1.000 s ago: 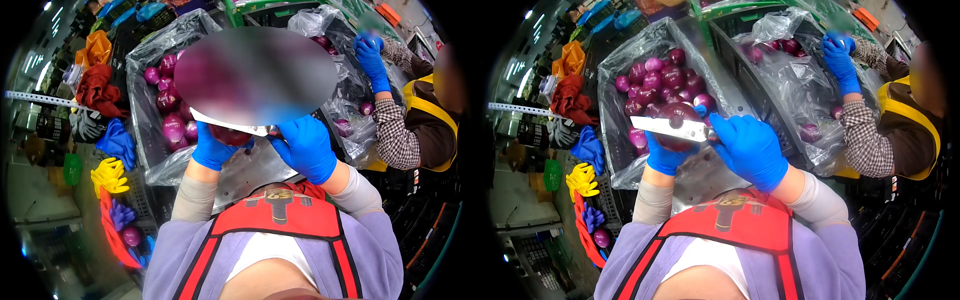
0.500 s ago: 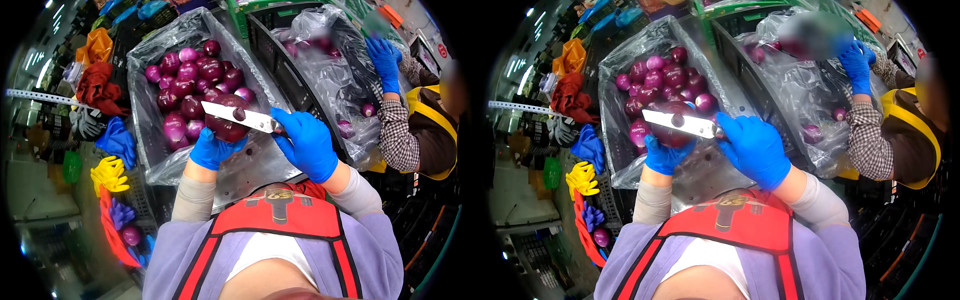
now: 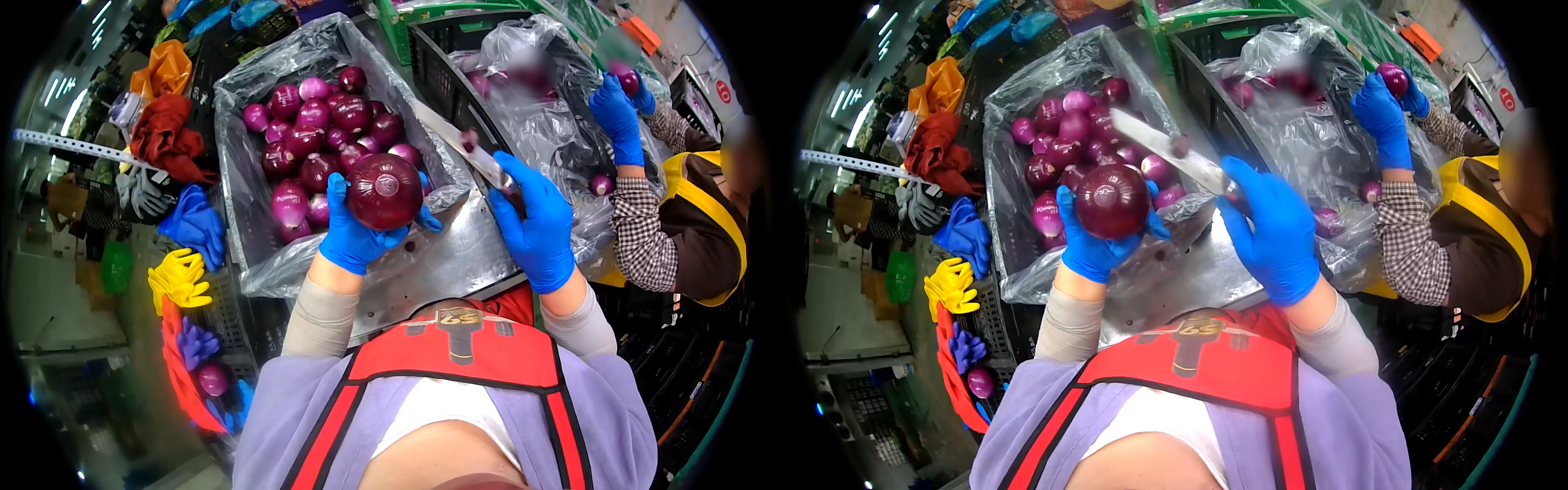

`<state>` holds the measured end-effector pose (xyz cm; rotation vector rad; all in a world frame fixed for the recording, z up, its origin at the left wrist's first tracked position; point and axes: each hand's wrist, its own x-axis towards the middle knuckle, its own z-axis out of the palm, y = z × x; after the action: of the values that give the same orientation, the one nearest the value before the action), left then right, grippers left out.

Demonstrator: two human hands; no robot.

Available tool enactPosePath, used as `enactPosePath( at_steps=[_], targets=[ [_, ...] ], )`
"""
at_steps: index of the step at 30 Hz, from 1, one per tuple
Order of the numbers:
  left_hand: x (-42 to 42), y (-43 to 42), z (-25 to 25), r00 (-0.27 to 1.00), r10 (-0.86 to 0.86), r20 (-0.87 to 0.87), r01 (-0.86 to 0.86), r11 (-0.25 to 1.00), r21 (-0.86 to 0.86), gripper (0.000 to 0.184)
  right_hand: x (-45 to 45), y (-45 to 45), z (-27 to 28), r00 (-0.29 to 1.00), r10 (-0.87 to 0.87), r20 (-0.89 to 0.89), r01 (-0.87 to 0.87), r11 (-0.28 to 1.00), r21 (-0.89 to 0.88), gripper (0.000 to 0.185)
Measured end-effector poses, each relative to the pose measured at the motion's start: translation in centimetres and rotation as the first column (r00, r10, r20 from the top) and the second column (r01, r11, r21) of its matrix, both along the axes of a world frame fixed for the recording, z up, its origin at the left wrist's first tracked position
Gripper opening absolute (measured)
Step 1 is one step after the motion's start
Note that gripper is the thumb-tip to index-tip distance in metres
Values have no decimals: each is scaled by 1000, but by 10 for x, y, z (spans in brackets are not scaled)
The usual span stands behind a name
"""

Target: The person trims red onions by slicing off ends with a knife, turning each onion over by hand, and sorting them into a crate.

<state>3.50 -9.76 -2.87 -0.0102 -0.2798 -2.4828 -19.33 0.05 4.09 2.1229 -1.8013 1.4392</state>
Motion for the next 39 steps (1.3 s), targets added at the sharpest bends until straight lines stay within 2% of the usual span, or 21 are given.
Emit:
enactPosePath(
  at_steps=[2, 3, 4, 6, 8, 10, 11, 12, 14, 16, 18, 20, 23, 26, 28, 29, 30, 34, 35, 38, 39],
  targets=[
    [2, -2, 2, 1000, -1, -26, 1, 1000, -7, 105, -8, 16, -18, 988, -1, 154, -18, 992, 123, 42],
    [3, -4, 4, 1000, 4, 2, -3, 991, -132, 106, -9, 26, -31, 905, 1, 425, -94, 975, 199, 40],
    [5, -5, 5, 999, 13, 32, -4, 967, -253, 107, -11, 38, -44, 907, 5, 421, -97, 976, 197, 40],
    [13, -5, 0, 984, 114, 139, -79, 969, -236, 103, -16, 63, -70, 812, -101, 575, -153, 914, 377, 36],
    [23, -5, 4, 947, 208, 245, -152, 962, -228, 98, -14, 84, -102, 889, -56, 454, -160, 891, 424, 36],
    [35, -8, 29, 868, 351, 351, -230, 911, -342, 79, -22, 100, -129, 993, 42, 112, -93, 857, 506, 36],
    [39, -23, 44, 877, 398, 270, -198, 810, -553, 67, -26, 102, -141, 995, 88, -51, -51, 866, 497, 35],
    [46, -25, 55, 729, 572, 375, -268, 744, -612, 68, -31, 101, -151, 994, 91, -54, -54, 872, 486, 35],
    [58, -47, 69, 585, 715, 384, -288, 625, -726, 64, -36, 99, -171, 926, 189, -326, 40, 811, 584, 35],
    [70, -87, 64, 443, 832, 334, -248, 472, -846, 67, -35, 91, -182, 927, 194, -322, 15, 838, 546, 38],
    [78, -127, 52, 205, 919, 338, -221, 380, -898, 75, -28, 77, -183, 924, 172, -341, 6, 886, 463, 37],
    [92, -183, 29, 137, 920, 367, -220, 389, -894, 81, -21, 70, -173, 919, 177, -353, 14, 879, 477, 38],
    [87, -231, 17, 153, 858, 490, -198, 512, -836, 82, -17, 65, -118, 930, 366, 41, -320, 750, 579, 47],
    [64, -255, 13, 113, 844, 525, -152, 537, -830, 78, -23, 46, -27, 824, 526, 209, -553, 671, 494, 47],
    [44, -268, 10, 60, 858, 510, 72, 506, -860, 69, -45, 25, 7, 837, 526, 152, -529, 707, 469, 48],
    [49, -312, -29, 97, 856, 508, 110, 498, -860, 57, -55, 13, 22, 875, 467, 129, -460, 718, 523, 49],
    [40, -314, -28, 261, 813, 521, 116, 509, -853, 57, -66, 4, 17, 922, 368, 117, -379, 808, 451, 48],
    [17, -351, -68, 216, 800, 559, 131, 544, -829, 72, -115, -48, 1, 969, 126, -211, -28, 910, 414, 45],
    [16, -371, -97, -33, 867, 497, 159, 496, -854, 77, -127, -61, -10, 967, 93, -239, 19, 903, 428, 40],
    [1, -345, -69, 161, 719, 676, 318, 610, -725, 88, -152, -98, -36, 906, 36, -422, 195, 848, 492, 34],
    [0, -347, -78, 111, 751, 650, 328, 590, -738, 86, -158, -117, -41, 871, -20, -491, 295, 820, 490, 32]
  ],
)
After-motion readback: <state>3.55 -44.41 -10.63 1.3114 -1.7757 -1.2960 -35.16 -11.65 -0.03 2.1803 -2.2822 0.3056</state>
